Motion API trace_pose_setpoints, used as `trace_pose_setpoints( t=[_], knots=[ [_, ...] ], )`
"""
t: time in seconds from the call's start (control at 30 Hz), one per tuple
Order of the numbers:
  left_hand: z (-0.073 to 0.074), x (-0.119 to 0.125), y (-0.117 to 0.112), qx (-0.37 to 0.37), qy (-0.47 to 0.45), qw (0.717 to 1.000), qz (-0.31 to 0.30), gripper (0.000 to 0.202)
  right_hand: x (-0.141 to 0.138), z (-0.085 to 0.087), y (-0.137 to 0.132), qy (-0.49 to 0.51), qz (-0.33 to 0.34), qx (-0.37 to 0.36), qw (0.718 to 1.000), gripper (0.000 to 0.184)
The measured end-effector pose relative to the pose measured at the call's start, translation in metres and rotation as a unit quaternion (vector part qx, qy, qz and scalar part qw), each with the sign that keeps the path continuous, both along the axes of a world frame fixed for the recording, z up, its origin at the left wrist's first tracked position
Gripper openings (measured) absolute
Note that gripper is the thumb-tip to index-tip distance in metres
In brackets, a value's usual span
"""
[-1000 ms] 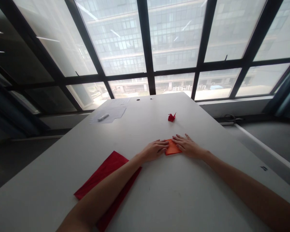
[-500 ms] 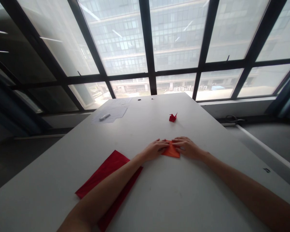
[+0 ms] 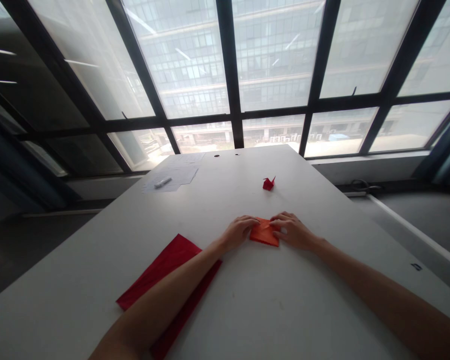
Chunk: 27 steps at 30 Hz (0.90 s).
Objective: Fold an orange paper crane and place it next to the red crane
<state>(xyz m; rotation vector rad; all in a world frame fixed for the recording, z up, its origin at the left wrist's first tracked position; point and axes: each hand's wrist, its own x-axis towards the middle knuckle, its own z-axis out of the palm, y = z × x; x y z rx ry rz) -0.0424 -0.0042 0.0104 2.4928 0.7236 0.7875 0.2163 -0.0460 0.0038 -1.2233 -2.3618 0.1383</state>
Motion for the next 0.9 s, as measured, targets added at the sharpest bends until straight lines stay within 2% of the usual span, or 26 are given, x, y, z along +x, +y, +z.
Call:
trace_pose_setpoints(
  t=[0.07,0.17,0.37,0.47,0.67,0.9],
  knots=[
    [0.0,0.0,0.0,-0.009,-0.022,0.999,-0.023,0.031,0.002,-0.002,0.002,0.01,0.005,0.005,1.0,0.028],
    [0.002,0.0,-0.001,-0.018,0.0,0.998,-0.055,0.027,0.003,-0.003,0.004,0.025,0.009,0.015,1.0,0.027],
    [0.007,-0.001,-0.006,0.018,0.064,0.997,-0.031,0.026,0.003,0.009,-0.005,0.033,0.067,-0.002,0.997,0.029],
    [0.007,-0.002,-0.006,0.024,0.078,0.996,-0.029,0.026,0.001,0.012,-0.007,0.025,0.09,-0.013,0.996,0.035],
    [0.004,-0.003,-0.001,0.032,0.086,0.995,-0.026,0.032,-0.002,0.012,-0.007,0.025,0.09,-0.041,0.995,0.037],
    [0.005,-0.004,-0.003,0.066,0.084,0.994,-0.039,0.027,-0.002,0.008,-0.007,0.071,0.121,-0.01,0.99,0.027]
  ],
)
